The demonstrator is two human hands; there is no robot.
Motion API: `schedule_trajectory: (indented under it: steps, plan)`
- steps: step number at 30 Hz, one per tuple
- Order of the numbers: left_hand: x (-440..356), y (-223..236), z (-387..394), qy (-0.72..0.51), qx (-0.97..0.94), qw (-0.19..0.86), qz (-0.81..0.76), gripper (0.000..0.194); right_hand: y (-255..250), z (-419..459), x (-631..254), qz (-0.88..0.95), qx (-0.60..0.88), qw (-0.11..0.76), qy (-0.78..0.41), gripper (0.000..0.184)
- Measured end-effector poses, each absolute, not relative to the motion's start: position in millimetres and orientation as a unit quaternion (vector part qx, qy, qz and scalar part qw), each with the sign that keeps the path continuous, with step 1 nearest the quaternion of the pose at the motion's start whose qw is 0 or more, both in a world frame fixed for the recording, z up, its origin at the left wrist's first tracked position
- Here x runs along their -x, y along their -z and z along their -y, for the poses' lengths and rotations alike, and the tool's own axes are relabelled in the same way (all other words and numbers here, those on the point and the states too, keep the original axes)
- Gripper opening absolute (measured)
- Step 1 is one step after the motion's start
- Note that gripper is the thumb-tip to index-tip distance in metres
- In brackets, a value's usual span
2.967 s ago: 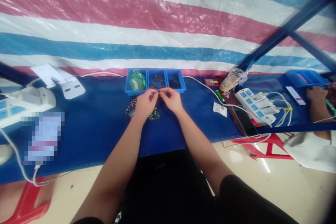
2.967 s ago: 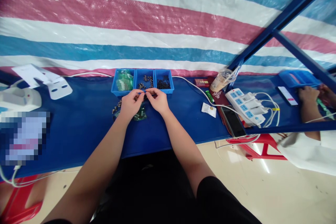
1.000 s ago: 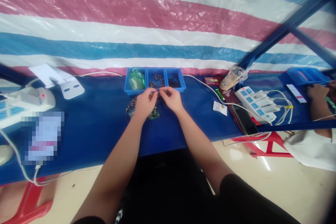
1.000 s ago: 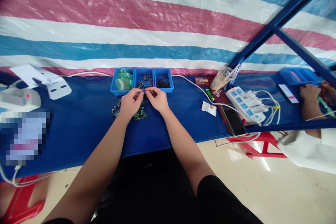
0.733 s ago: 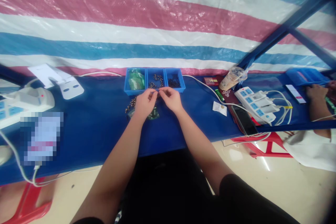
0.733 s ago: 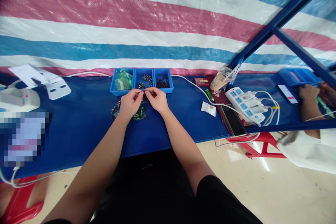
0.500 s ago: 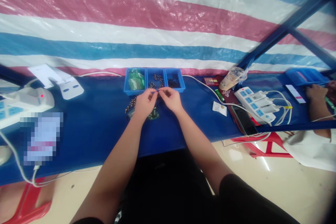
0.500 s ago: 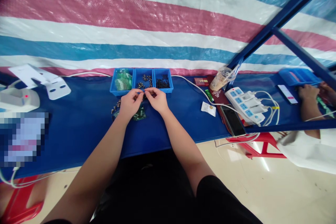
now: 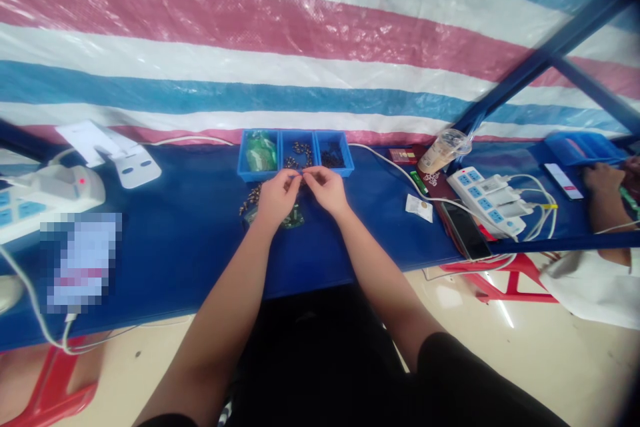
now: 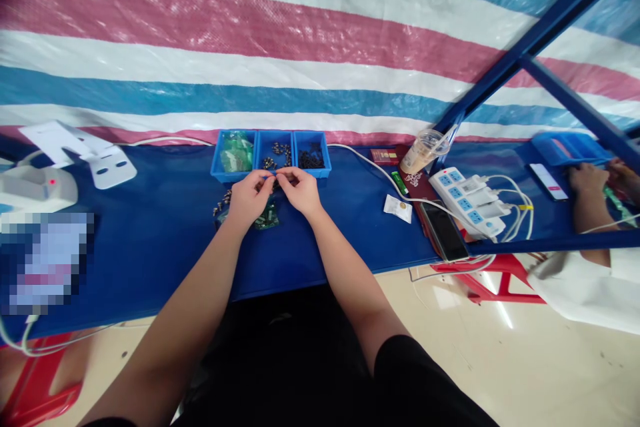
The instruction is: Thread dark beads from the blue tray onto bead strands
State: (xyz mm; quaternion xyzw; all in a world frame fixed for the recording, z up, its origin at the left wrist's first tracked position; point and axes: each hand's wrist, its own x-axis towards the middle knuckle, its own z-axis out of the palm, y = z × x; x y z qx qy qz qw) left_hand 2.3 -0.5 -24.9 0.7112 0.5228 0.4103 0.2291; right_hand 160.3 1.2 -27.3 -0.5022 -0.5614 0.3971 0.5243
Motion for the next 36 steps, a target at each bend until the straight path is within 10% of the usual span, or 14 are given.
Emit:
schedule_trajectory:
  steps: [26, 36]
  plan:
    - [-3, 24, 2, -0.411, -0.702, 0.232, -0.534, 0.032, 26, -11, -172, 0.385, 0.495, 0.663, -0.409, 0.038]
    - [-2, 24, 2, -0.418, -0.698, 0.22, -0.538, 0.032, 25, 3, -172, 0.685, 0.6, 0.346, -0.225, 0.022]
